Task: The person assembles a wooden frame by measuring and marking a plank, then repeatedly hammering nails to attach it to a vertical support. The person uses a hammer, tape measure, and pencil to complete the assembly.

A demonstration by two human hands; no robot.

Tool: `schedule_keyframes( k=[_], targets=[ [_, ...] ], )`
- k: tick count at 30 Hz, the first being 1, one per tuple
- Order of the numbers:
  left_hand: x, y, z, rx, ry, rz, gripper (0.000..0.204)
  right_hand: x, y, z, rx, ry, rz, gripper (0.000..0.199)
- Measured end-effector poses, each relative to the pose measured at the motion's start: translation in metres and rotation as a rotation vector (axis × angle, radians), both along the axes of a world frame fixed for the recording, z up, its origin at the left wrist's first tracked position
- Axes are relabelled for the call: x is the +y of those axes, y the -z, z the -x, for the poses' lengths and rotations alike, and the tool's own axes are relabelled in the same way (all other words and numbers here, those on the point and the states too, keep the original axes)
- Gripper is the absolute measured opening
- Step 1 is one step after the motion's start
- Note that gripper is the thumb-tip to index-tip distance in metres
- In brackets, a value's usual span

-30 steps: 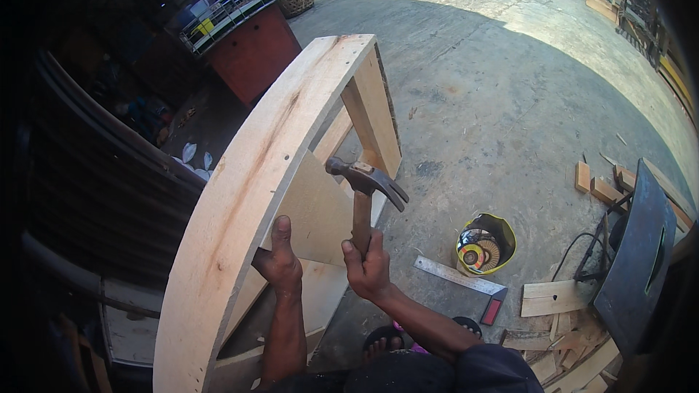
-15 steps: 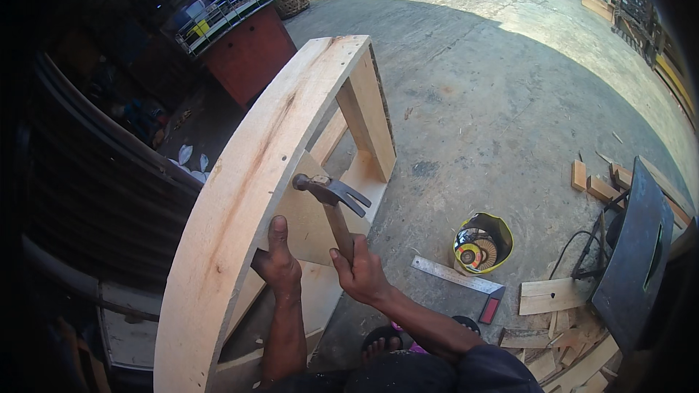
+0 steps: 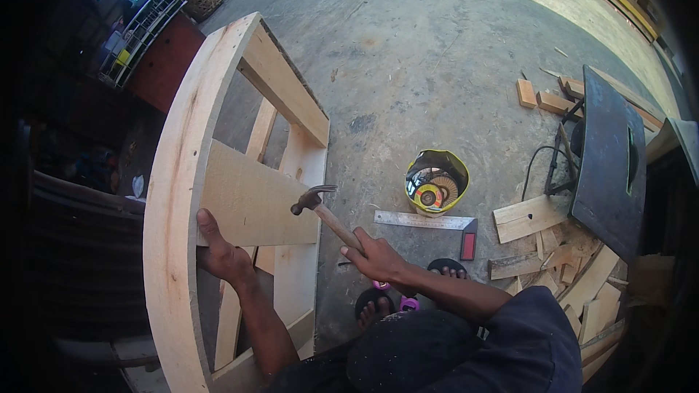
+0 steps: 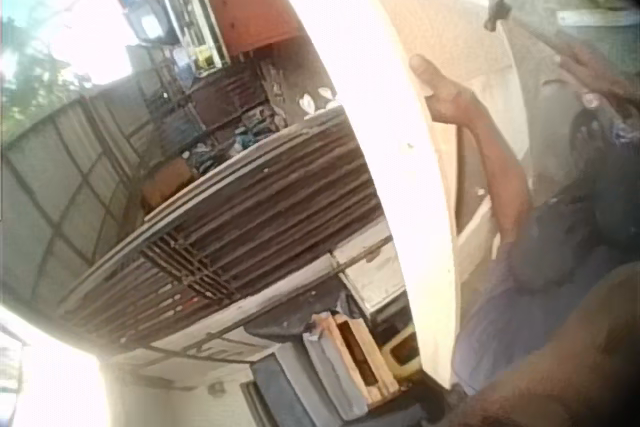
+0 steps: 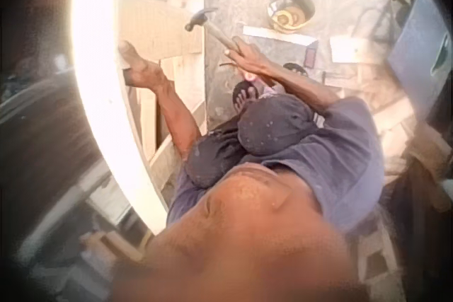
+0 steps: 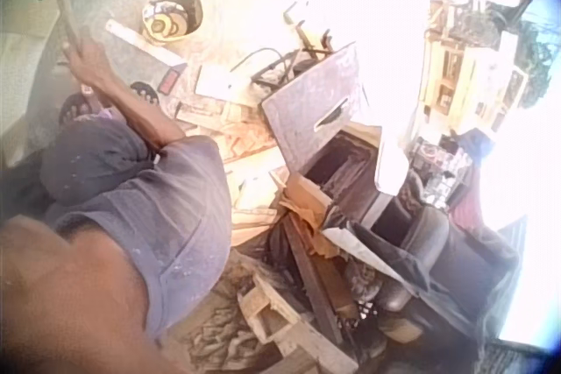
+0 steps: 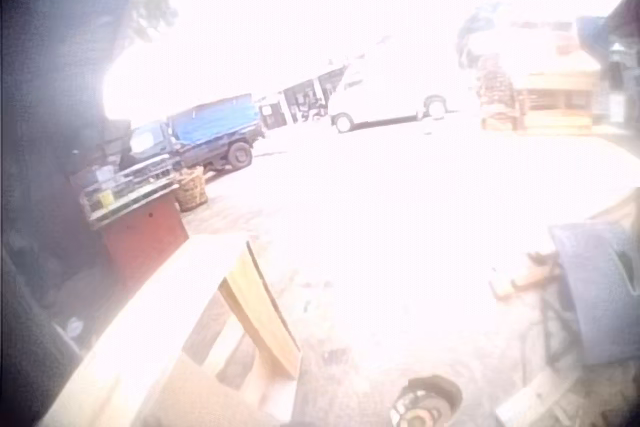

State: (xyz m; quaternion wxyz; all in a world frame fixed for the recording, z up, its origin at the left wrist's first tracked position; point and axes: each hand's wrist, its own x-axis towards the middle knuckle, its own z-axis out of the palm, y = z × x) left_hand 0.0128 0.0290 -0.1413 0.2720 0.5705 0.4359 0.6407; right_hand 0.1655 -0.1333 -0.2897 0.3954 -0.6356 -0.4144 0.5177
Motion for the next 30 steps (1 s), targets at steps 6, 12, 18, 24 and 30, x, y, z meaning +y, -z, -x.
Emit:
schedule_keyframes(
  k=[6,12,18,24,30],
  targets=[
    [-0.013,0.010,-0.005,-0.008,-0.055,0.084,0.049,-0.103,0.053,-0.024,-0.363,-0.401,0.492,0.051],
    [-0.021,0.017,-0.009,0.164,-0.160,0.035,0.068,-0.054,0.027,-0.120,-0.783,0.228,-0.068,0.026],
    [-0.036,0.014,-0.005,0.199,-0.033,0.075,0.075,0.054,0.107,-0.201,-1.171,-0.488,0.276,0.024],
    [-0.095,0.020,0.017,0.528,-0.054,0.137,0.065,0.070,0.147,-0.213,-1.229,-0.498,0.321,0.027],
    [-0.130,0.018,0.045,0.686,0.316,0.297,0.035,0.071,0.155,-0.214,-1.184,-0.456,0.353,0.030]
  ],
)
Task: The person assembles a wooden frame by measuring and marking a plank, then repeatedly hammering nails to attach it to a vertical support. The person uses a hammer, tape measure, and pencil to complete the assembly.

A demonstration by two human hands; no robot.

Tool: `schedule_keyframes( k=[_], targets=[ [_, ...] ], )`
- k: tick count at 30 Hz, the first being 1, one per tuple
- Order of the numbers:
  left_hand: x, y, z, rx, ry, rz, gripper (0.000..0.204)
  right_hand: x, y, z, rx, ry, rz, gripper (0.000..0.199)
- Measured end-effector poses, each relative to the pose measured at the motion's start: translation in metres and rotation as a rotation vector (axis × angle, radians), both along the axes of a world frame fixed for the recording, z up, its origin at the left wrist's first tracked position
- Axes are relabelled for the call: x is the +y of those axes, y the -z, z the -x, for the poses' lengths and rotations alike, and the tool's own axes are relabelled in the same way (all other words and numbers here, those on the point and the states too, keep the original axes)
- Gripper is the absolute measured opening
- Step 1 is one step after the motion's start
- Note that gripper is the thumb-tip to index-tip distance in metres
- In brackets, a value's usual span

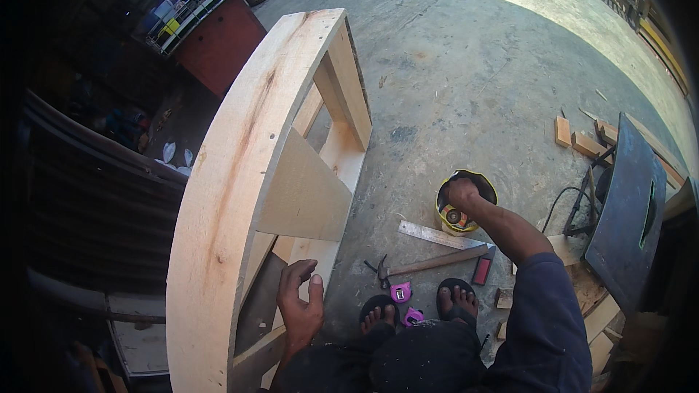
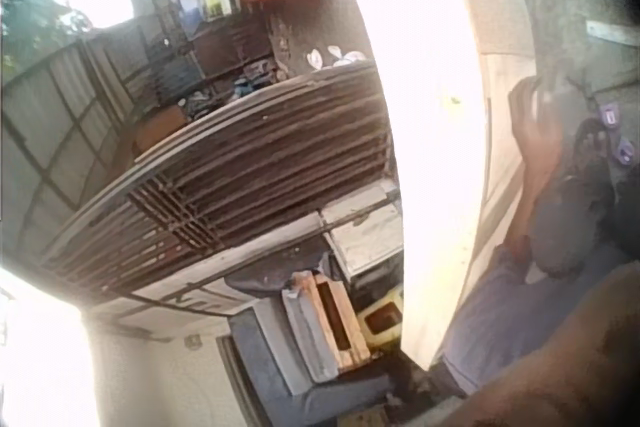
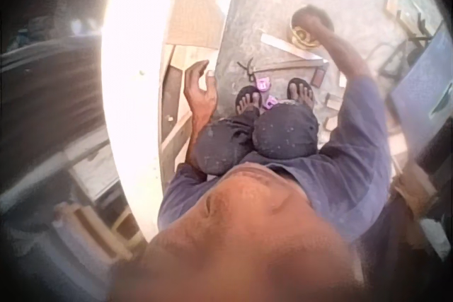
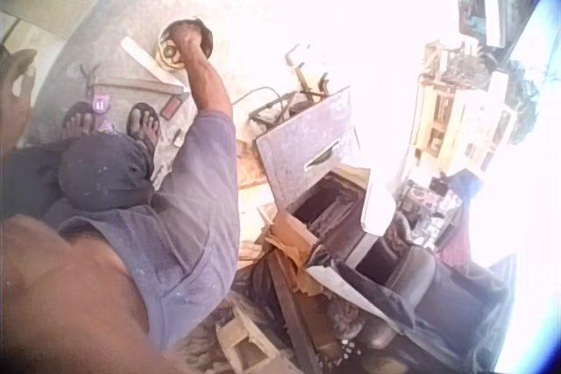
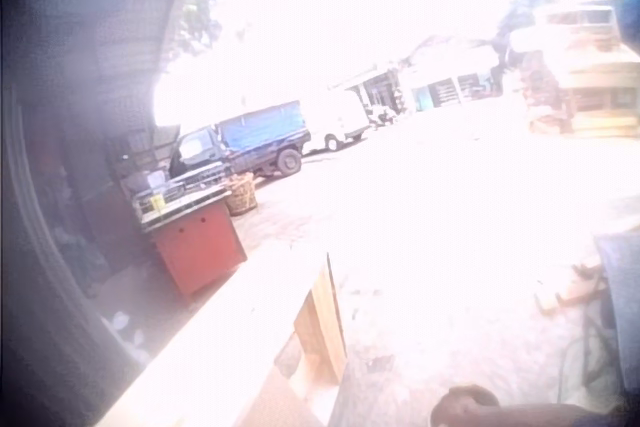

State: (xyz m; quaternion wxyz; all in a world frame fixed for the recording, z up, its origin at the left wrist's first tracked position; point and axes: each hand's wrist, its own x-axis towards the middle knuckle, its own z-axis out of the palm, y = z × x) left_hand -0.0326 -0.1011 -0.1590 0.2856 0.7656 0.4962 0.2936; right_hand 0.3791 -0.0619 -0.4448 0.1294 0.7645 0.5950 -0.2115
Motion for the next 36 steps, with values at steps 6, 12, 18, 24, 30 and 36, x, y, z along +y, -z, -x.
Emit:
schedule_keyframes(
  k=[6,12,18,24,30,36],
  targets=[
    [0.010,0.000,-0.025,-0.012,0.388,0.272,0.024,-0.012,-0.042,0.000,0.007,-0.039,-0.139,0.024],
    [0.044,0.028,-0.077,-0.141,0.441,0.522,0.027,-0.070,-0.110,0.011,0.254,0.306,-0.676,0.026],
    [0.046,0.045,-0.146,-0.149,0.523,0.451,0.034,-0.109,-0.169,0.011,1.118,0.921,-0.739,0.038],
    [0.029,0.042,-0.180,-0.246,0.591,0.423,0.043,-0.124,-0.222,0.044,1.310,0.938,-0.697,0.032],
    [0.037,0.043,-0.169,-0.124,0.570,0.794,0.045,-0.125,-0.229,0.088,1.305,0.689,-0.676,0.032],
    [0.050,0.020,-0.131,-0.526,0.310,1.199,0.024,-0.135,-0.157,0.132,0.766,0.400,-0.707,0.034]
  ],
)
